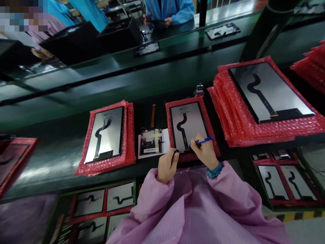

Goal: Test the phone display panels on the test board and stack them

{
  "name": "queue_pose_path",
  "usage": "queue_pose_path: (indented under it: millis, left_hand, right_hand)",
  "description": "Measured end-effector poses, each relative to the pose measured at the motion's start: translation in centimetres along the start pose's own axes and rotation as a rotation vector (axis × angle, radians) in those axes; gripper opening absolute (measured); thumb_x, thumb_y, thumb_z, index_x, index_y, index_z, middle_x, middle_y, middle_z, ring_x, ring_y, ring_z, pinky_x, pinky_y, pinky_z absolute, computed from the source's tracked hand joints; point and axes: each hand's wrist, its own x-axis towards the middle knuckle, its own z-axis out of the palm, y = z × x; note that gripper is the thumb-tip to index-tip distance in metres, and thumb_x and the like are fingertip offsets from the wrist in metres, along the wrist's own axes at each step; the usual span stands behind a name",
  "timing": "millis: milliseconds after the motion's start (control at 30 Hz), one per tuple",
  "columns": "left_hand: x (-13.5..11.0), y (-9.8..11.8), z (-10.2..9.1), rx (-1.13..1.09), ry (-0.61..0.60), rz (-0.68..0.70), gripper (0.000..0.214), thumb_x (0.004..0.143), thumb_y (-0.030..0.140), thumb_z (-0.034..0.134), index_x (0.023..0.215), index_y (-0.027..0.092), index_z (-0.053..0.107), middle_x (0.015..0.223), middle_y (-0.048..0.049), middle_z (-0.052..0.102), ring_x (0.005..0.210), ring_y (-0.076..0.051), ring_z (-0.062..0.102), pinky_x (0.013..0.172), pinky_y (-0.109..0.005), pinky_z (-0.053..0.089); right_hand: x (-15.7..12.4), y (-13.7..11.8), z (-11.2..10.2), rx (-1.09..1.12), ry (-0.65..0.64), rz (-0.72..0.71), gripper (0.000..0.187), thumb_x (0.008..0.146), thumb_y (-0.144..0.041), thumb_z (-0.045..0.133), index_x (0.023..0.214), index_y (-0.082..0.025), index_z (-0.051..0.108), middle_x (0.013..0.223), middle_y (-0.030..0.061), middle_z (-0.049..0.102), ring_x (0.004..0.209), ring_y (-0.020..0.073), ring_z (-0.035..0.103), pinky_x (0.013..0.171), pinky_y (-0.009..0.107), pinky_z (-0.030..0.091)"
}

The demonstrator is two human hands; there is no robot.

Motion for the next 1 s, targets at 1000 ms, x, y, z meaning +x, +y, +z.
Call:
queue_pose_path:
  millis: [1000]
  left_hand:
    - [-0.3,-0.4,0.0,-0.023,0.015,-0.029,0.030,0.105,0.034,0.037,0.095,0.019,0.061,0.073,-0.0015,0.072,0.060,-0.016,0.068,0.059,-0.024,0.046]
  right_hand:
    - [7.7,2.2,-21.2,-0.326,0.724,0.105,0.037,0.077,-0.001,0.063,0.055,-0.023,0.042,0.046,-0.0086,0.044,0.045,0.0049,0.040,0.050,0.025,0.032]
